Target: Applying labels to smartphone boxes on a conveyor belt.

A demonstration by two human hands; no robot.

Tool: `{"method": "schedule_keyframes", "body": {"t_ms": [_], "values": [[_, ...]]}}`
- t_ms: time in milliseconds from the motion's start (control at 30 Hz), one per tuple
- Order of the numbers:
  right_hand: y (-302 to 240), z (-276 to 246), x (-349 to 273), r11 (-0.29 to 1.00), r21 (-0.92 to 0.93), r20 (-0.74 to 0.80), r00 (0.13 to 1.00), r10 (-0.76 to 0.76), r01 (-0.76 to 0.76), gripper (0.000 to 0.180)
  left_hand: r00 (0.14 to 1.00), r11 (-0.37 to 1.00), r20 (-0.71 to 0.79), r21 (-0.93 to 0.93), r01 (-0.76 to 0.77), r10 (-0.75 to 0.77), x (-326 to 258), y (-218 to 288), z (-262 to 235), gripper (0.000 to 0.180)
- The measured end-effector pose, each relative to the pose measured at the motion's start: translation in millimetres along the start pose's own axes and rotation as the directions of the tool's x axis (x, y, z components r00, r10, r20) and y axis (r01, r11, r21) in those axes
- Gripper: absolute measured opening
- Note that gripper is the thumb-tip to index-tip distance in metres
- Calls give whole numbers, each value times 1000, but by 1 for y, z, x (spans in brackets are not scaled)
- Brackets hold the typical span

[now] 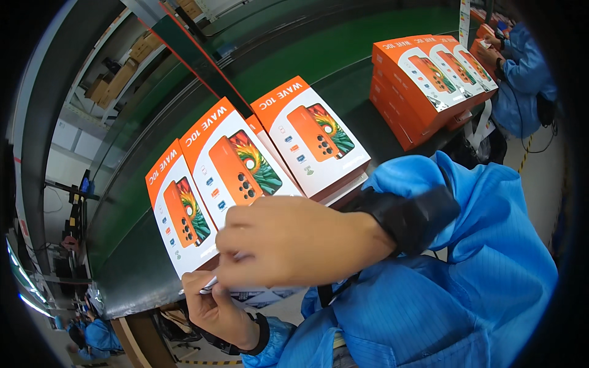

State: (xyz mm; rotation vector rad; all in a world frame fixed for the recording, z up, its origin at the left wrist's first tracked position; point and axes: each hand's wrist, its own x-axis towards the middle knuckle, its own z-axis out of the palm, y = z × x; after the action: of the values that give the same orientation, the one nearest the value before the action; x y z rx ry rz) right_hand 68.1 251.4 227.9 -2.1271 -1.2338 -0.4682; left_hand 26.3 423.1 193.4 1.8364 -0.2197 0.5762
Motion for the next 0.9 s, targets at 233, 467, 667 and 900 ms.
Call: {"method": "schedule_keyframes", "body": {"t_ms": [233,467,667,900], "values": [[9,-35,21,707,695,70,991,117,-133,7,997,1000,76,26,-16,14,-12,-6,-6,12],[40,-4,52,779,424,500,836,223,-462,10,692,696,514,230,-681,507,-9,-12,29,16],[32,4,59,782,431,506,838,204,-451,10,739,642,453,380,-666,498,-12,-17,27,6],[41,3,58,803,399,512,834,206,-443,9,737,694,483,312,-649,473,-9,-24,32,14]]}}
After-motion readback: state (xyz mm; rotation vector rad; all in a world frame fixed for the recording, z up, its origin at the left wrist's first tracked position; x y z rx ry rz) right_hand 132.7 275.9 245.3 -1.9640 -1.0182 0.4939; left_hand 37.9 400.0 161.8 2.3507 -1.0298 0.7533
